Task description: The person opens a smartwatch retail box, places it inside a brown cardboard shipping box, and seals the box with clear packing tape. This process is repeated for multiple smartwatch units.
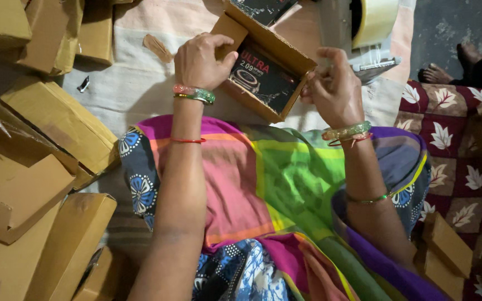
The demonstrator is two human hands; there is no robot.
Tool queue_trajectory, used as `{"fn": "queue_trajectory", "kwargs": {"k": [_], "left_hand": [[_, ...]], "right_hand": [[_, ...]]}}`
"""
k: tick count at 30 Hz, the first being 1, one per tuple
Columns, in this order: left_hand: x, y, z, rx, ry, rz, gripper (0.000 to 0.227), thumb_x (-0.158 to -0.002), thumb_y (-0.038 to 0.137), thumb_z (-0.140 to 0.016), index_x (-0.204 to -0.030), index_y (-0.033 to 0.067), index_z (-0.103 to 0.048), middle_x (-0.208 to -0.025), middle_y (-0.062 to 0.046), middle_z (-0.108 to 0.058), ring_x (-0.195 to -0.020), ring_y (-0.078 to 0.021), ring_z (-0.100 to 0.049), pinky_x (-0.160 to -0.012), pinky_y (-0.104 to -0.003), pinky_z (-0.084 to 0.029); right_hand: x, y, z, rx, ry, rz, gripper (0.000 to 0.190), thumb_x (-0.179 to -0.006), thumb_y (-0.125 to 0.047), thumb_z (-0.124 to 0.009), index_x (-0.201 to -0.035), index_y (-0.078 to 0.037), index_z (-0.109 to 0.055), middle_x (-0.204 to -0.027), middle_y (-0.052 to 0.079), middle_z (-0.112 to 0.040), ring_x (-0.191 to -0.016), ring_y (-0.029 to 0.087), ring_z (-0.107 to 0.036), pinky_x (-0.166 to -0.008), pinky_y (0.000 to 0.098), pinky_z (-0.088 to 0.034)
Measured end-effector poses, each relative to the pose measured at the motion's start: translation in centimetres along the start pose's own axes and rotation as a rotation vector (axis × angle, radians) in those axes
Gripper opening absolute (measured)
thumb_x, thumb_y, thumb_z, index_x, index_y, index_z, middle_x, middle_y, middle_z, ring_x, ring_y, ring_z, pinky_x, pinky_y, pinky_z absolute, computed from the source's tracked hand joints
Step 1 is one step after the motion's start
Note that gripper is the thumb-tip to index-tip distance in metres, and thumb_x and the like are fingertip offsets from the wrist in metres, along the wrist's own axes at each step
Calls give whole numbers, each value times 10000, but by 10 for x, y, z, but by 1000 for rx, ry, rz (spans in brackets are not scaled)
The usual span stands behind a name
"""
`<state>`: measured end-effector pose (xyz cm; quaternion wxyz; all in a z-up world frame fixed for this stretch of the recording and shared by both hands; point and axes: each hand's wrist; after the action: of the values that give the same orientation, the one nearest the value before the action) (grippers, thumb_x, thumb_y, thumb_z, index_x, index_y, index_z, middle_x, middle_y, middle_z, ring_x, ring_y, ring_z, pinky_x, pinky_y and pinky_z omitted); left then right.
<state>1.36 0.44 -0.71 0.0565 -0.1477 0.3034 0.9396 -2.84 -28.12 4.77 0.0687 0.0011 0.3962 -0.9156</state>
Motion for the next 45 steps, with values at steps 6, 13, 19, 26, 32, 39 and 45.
{"fn": "queue_trajectory", "kwargs": {"k": [6,13,19,26,32,39,45], "left_hand": [[-4,0,-5,-31,5,-52,341,-873,328,-810,-1195,223,-771,-1115,-133,-719,-1060,-339,-642,-929,-453,-530],[-3,7,-6,-246,-150,-76,710,-855,383,-748,-1507,439,-472,-1254,-125,-674,-1154,-323,-572,-942,-596,-387],[-6,11,-16,-219,-88,-40,706,-878,479,-790,-1512,359,-504,-1230,-119,-689,-1160,-331,-591,-984,-579,-419],[3,-2,30,139,-349,-22,778,-697,311,-825,-1441,255,-604,-1290,-102,-691,-1157,-293,-664,-1004,-402,-531],[9,-2,51,279,-459,2,898,-658,317,-918,-1473,183,-563,-1327,-124,-679,-1166,-268,-682,-1002,-392,-544],[8,-18,54,449,-335,-61,1046,-621,342,-1033,-1506,97,-531,-1405,-125,-664,-1292,-249,-664,-1112,-367,-539],[8,-30,33,579,-268,-190,1198,-643,275,-1103,-1610,96,-420,-1645,-151,-469,-1542,-314,-478,-1270,-404,-361]], "right_hand": [[-4,26,-8,-120,27,-5,361,-989,-31,-651,-1326,-11,-523,-995,148,-762,-884,184,-766,-767,310,-610],[-14,44,-26,-311,180,-19,362,-962,11,-567,-1313,-21,-648,-1044,178,-732,-862,180,-732,-763,317,-643],[-12,43,-13,-460,8,67,614,-919,55,-610,-1512,-25,-475,-1402,222,-669,-1215,240,-732,-959,360,-639],[-14,46,-11,-484,-148,13,775,-862,16,-725,-1564,-51,-402,-1415,242,-657,-1195,237,-742,-1003,362,-589],[-10,35,-44,-183,61,-54,966,-796,-125,-934,-1566,-111,-351,-1275,127,-747,-1037,167,-751,-898,333,-620],[1,21,-63,74,348,212,932,-704,-47,-954,-1471,-123,-431,-1098,108,-489,-905,202,-562,-717,320,-576],[-1,23,-45,70,241,161,500,-882,-261,-910,-1289,-79,-685,-1052,75,-517,-847,180,-549,-713,332,-520]]}}
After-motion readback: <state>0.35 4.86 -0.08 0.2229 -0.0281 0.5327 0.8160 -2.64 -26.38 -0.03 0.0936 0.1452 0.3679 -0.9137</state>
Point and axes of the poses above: each hand's wrist, its own x-axis away from the middle knuckle, its own z-axis out of the back of the hand, y = z × x
